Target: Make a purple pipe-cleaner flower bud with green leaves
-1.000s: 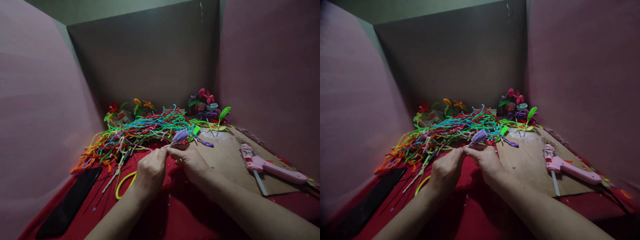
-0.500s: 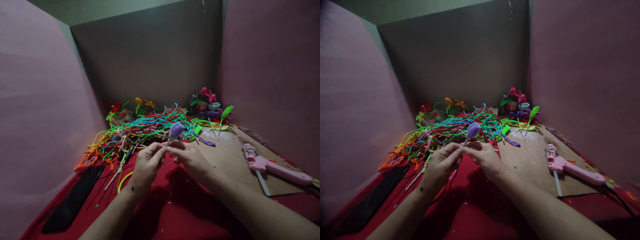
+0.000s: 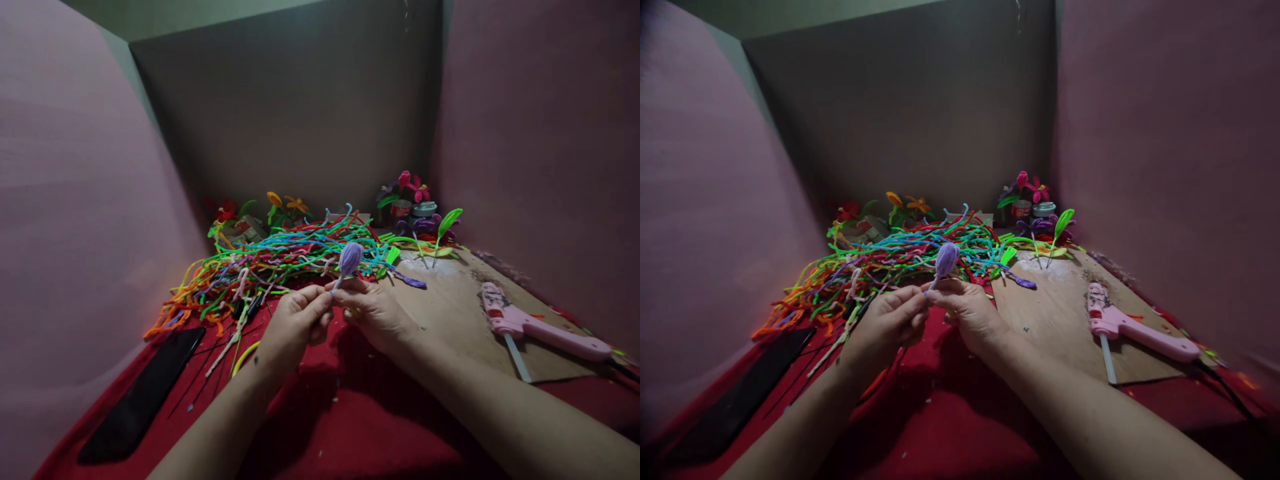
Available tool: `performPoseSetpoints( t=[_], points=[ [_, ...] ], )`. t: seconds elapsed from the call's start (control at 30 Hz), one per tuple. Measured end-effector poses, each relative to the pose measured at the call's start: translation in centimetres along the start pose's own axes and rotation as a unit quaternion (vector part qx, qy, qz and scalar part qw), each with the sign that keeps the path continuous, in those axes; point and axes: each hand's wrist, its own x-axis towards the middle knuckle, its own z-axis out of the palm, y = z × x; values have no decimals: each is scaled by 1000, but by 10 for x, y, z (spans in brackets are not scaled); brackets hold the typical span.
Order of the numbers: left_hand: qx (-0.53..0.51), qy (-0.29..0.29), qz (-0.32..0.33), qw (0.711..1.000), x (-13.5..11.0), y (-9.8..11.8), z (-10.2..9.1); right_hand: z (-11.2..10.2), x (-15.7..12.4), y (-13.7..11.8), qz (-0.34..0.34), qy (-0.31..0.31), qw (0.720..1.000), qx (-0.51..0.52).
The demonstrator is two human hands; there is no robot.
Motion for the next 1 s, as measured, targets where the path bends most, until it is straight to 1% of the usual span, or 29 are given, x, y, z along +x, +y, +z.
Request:
performPoseSetpoints(
  t=[0.03, 0.07, 0.1, 0.13, 0.17, 0.2, 0.23, 0.3, 0.37, 0.47, 0.53, 0.6, 0.7, 0.77, 0.83, 0.9, 0.97, 1.0],
  points=[
    [99, 41, 52, 993, -1, -2, 2, 1, -1, 0, -4, 11, 1000, 4],
    [199, 78, 111, 971, -1, -5, 2, 2, -1, 1, -9, 22, 1000, 7],
    [285, 107, 168, 937, -1, -9, 2, 3, -2, 1, -12, 30, 999, 8],
    [349, 124, 213, 904, -1, -12, 2, 4, -3, 2, -12, 39, 999, 6],
    [391, 130, 242, 878, 0, -15, 1, 5, -3, 2, -9, 47, 999, 4],
    [414, 132, 257, 863, 0, -17, 0, 6, -4, 2, -6, 55, 998, -1],
    [420, 131, 257, 860, 0, -18, -1, 6, -4, 3, -5, 59, 998, -9],
    [399, 130, 237, 876, 0, -15, -1, 7, -5, 2, -13, 53, 998, -29],
    [339, 140, 196, 910, -1, -7, 1, 7, -5, 1, -33, 33, 998, -51],
    [190, 123, 96, 969, -2, 5, 4, 6, -5, 0, -57, -1, 996, -63],
    [70, 80, 24, 994, -2, 10, 4, 4, -3, 0, -58, -18, 997, -56],
    [-41, 21, -31, 998, -1, 11, 0, 1, -1, 1, -41, -37, 997, -44],
    [-164, -61, -87, 981, 2, 7, -7, -4, 2, 1, -3, -72, 997, -29],
    [-210, -92, -109, 967, 4, 3, -10, -6, 2, 1, 13, -82, 996, -23],
    [-223, -110, -124, 961, 6, 1, -13, -5, 1, 1, 11, -72, 997, -23],
    [-215, -121, -131, 960, 7, 1, -14, -3, -1, 0, -5, -49, 998, -35],
    [-176, -115, -123, 970, 7, 2, -13, 1, -3, -2, -21, -27, 998, -51],
    [-133, -98, -108, 980, 6, 3, -12, 3, -4, -3, -27, -17, 998, -57]
  ],
)
